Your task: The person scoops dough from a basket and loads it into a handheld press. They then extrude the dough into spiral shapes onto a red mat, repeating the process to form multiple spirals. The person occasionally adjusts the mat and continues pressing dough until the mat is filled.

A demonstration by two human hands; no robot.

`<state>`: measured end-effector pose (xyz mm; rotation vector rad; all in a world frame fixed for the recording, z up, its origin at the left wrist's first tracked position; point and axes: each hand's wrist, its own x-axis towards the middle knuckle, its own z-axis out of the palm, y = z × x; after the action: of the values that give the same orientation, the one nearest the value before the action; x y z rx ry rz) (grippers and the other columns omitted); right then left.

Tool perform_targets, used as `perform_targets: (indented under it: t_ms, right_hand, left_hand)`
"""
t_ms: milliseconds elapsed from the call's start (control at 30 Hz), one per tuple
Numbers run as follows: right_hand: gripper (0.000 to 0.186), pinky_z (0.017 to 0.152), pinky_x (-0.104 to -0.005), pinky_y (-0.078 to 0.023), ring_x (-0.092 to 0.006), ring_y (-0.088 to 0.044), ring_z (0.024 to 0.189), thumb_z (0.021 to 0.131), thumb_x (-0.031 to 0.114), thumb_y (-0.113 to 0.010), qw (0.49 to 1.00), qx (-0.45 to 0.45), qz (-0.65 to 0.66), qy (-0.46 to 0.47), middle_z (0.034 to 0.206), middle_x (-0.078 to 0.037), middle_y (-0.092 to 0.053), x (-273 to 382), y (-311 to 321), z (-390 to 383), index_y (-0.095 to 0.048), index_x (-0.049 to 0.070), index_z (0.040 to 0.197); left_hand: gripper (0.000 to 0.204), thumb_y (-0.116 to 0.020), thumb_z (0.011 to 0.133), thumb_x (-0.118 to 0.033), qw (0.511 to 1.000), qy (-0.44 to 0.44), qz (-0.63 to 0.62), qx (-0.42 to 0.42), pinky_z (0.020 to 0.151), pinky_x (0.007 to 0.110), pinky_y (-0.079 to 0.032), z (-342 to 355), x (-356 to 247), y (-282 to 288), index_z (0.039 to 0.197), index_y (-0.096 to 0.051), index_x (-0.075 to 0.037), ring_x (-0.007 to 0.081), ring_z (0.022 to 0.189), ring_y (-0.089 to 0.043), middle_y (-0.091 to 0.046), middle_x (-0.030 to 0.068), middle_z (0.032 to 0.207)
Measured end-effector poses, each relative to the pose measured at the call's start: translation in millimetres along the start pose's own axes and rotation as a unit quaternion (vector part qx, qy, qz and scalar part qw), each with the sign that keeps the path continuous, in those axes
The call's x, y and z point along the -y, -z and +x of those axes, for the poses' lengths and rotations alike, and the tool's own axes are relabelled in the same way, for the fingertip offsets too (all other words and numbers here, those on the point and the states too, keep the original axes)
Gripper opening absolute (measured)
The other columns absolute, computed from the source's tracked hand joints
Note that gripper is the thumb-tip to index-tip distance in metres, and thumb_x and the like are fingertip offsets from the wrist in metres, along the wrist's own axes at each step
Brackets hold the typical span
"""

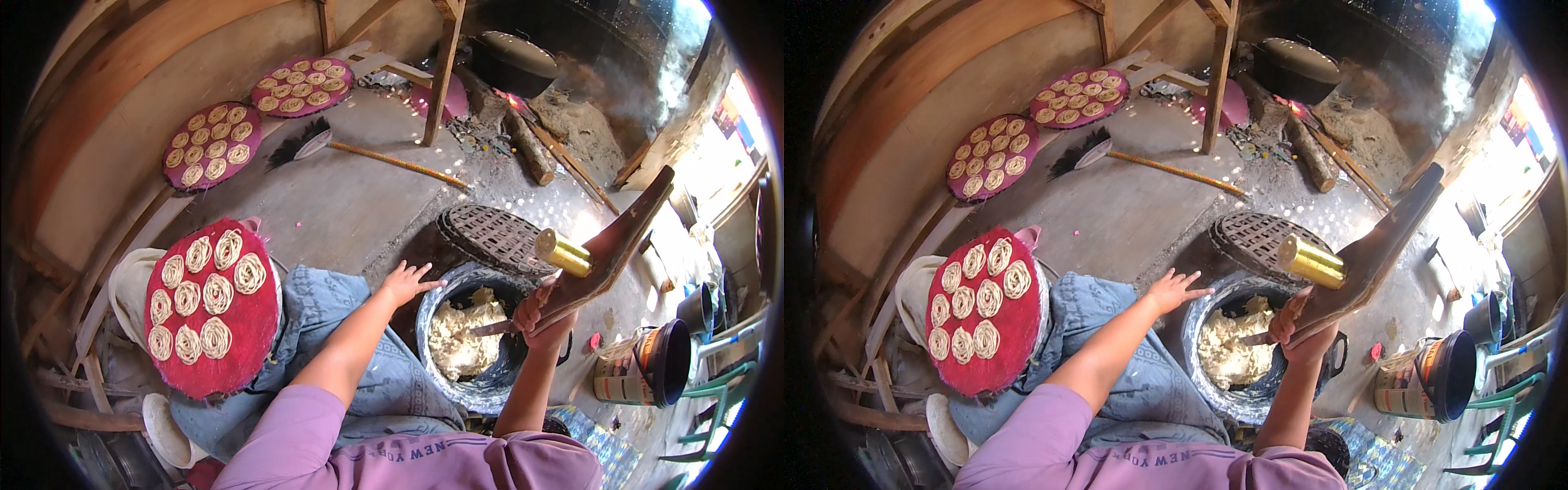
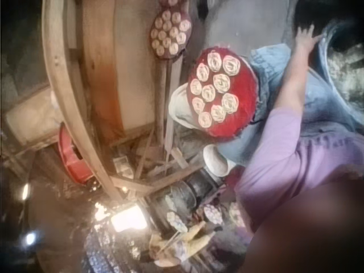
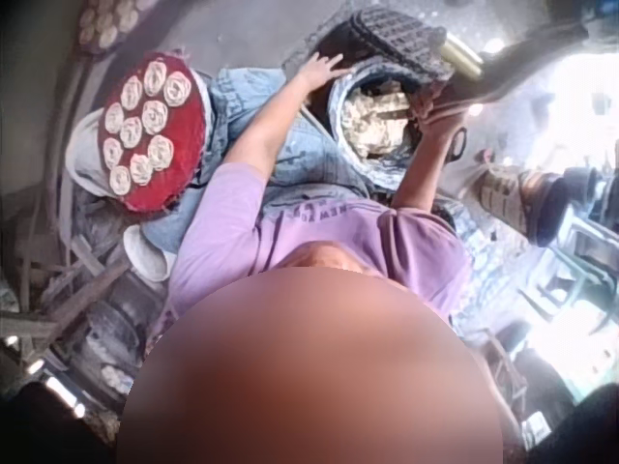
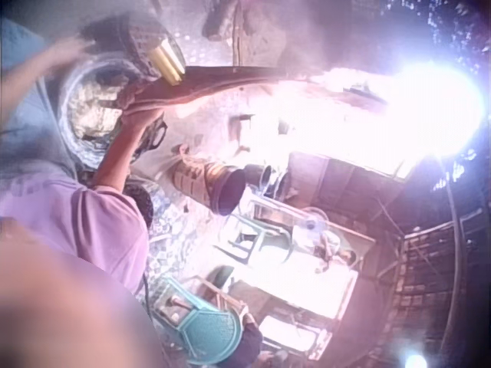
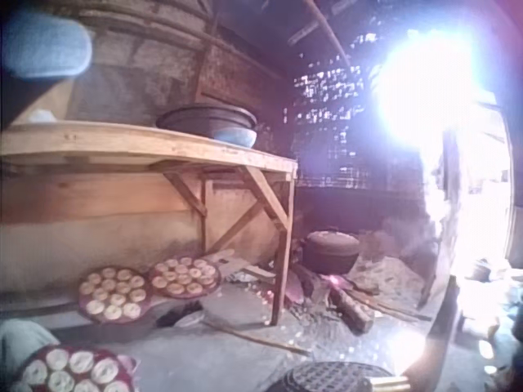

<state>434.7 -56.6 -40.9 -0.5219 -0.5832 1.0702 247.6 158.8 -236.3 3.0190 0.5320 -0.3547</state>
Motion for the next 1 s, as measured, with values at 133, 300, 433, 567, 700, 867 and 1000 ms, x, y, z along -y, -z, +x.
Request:
perform_targets:
  t_ms: [133,300,433,567,700,867,1000]
  right_hand:
    - [0.047,0.038,-0.0354,-0.036,-0.0219,-0.043,0.038,0.094,0.045,-0.036,1.0,0.013,0.021,-0.013,0.052,-0.012,-0.047,-5,4,10,-0.053,0.002,0.093]
    - [0.046,0.039,-0.0364,-0.036,-0.0218,-0.042,0.038,0.094,0.044,-0.036,0.999,0.01,0.034,-0.023,0.053,-0.011,-0.047,-13,10,27,-0.053,0.001,0.094]
    - [0.051,0.041,-0.0369,-0.036,-0.0233,-0.043,0.04,0.094,0.047,-0.036,0.998,0.027,0.047,-0.035,0.054,-0.012,-0.048,-21,14,38,-0.054,-0.001,0.095]
    - [0.044,0.039,-0.0352,-0.034,-0.0206,-0.042,0.039,0.095,0.042,-0.033,0.998,0.048,0.019,-0.041,0.054,-0.009,-0.046,-30,13,46,-0.052,0.002,0.095]
    - [0.045,0.038,-0.0353,-0.034,-0.021,-0.042,0.039,0.095,0.043,-0.034,0.997,0.042,0.016,-0.055,0.053,-0.01,-0.045,-35,11,48,-0.052,0.002,0.094]
    - [0.045,0.038,-0.0352,-0.033,-0.0213,-0.042,0.039,0.095,0.043,-0.034,0.997,0.027,0.029,-0.068,0.053,-0.01,-0.045,-37,8,48,-0.051,0.001,0.093]
    - [0.046,0.038,-0.0346,-0.033,-0.021,-0.041,0.038,0.095,0.043,-0.033,0.997,0.037,0.026,-0.063,0.052,-0.01,-0.045,-36,6,48,-0.051,0.001,0.092]
  left_hand:
    - [0.083,-0.039,0.093,-0.003,1.0,-0.007,-0.006,-0.002,0.11,0.05,-0.033,10,5,-18,0.145,-0.005,-0.058,0.0289,0.126,-0.051,-0.015,0.0089,0.16]
    - [0.085,-0.045,0.09,-0.005,0.996,-0.019,-0.083,0.015,0.102,0.048,-0.041,16,7,-31,0.146,-0.007,-0.056,0.0242,0.107,-0.063,-0.022,0.0061,0.158]
    - [0.087,-0.042,0.088,-0.002,0.996,-0.009,-0.093,0.006,0.095,0.047,-0.045,16,5,-35,0.147,-0.006,-0.053,0.0234,0.099,-0.067,-0.026,0.0062,0.157]
    - [0.084,-0.035,0.094,-0.002,0.993,-0.002,-0.114,0.044,0.1,0.049,-0.042,15,5,-38,0.144,0.003,-0.058,0.0244,0.104,-0.066,-0.024,0.0055,0.157]
    - [0.084,-0.035,0.095,-0.004,0.993,0.009,-0.1,0.06,0.095,0.047,-0.045,16,5,-42,0.145,0.008,-0.056,0.0259,0.099,-0.067,-0.025,0.0055,0.157]
    - [0.084,-0.035,0.095,-0.005,0.995,0.003,-0.089,0.054,0.089,0.044,-0.047,15,5,-48,0.145,0.014,-0.053,0.0267,0.097,-0.068,-0.028,0.0056,0.156]
    - [0.085,-0.034,0.096,-0.005,0.992,0.019,-0.105,0.074,0.089,0.044,-0.047,13,4,-48,0.144,0.018,-0.052,0.0273,0.098,-0.068,-0.03,0.006,0.155]
